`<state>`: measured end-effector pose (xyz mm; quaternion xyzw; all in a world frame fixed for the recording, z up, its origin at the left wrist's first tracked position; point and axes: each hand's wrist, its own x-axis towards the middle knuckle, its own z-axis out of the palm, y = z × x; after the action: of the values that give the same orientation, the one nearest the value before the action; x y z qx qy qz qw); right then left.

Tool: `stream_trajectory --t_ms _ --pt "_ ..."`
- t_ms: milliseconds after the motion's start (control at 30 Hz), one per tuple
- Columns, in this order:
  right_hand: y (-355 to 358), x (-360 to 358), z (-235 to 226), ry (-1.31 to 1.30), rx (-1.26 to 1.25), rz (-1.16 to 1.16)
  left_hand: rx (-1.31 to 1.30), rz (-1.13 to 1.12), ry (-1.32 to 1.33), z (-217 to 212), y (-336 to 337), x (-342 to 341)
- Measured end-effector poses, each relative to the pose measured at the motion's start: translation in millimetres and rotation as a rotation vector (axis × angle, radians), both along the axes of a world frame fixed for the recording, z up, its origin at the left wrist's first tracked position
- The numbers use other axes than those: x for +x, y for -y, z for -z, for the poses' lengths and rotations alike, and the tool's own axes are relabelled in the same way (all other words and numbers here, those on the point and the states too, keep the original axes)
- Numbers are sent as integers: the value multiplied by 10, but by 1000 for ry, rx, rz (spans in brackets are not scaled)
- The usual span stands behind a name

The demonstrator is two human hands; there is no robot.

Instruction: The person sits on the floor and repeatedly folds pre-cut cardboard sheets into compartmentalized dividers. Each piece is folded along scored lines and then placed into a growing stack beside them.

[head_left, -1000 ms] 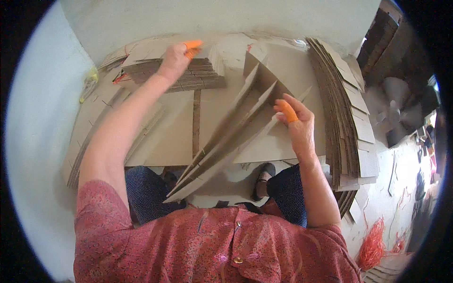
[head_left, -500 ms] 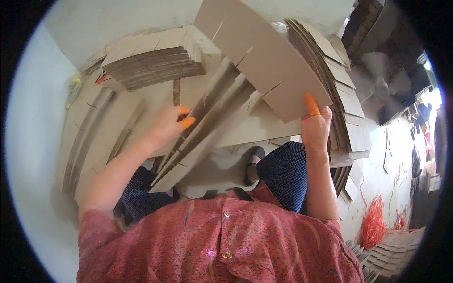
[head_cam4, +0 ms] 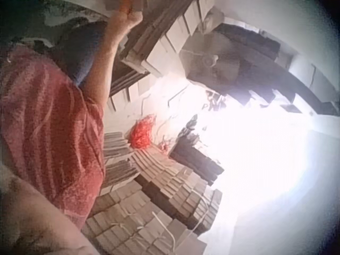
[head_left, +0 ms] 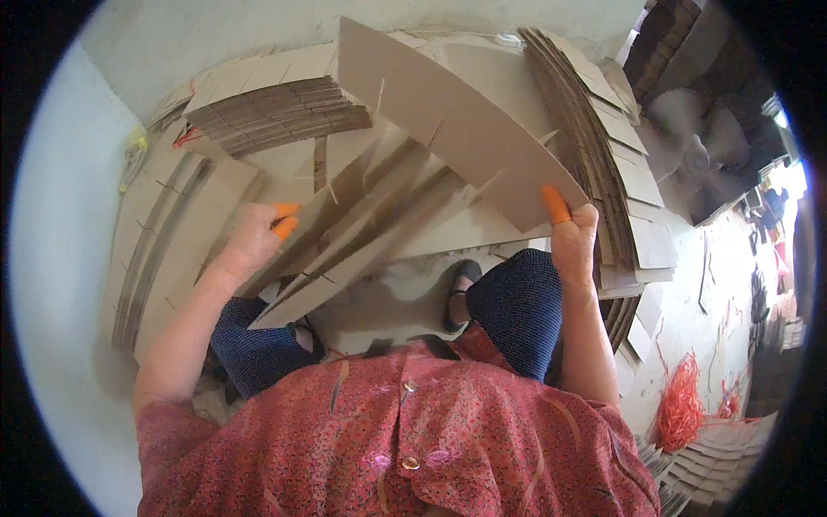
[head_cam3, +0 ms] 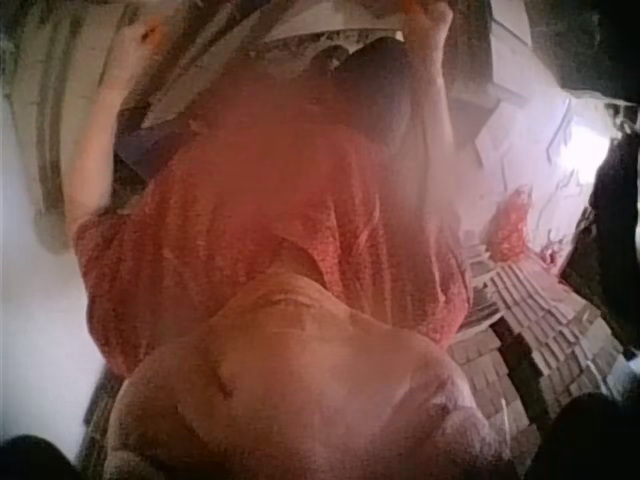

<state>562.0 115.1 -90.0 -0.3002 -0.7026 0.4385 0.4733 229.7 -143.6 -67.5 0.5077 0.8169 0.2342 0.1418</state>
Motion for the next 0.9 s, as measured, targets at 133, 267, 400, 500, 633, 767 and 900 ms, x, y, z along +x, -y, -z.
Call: stream_trajectory --t_ms 133,267,400,500,633,767,900 --pt "-7 28 -76 45 47 15 -55 -38 -86 -61 -10 59" --pt "-24 -39 -102 0 19 -55 107 2 -63 82 14 -36" --pt "-27 -59 -117 0 26 -54 114 14 -116 41 8 -9" --pt "-71 -46 -23 22 53 -32 71 -1 -93 84 20 -63" --pt "-93 -8 6 126 25 -41 51 8 -84 118 36 -130" --pt "-103 24 87 116 18 -39 74 -94 -21 72 13 -64" --pt "-31 33 196 210 0 -98 46 -105 -28 73 20 -149"
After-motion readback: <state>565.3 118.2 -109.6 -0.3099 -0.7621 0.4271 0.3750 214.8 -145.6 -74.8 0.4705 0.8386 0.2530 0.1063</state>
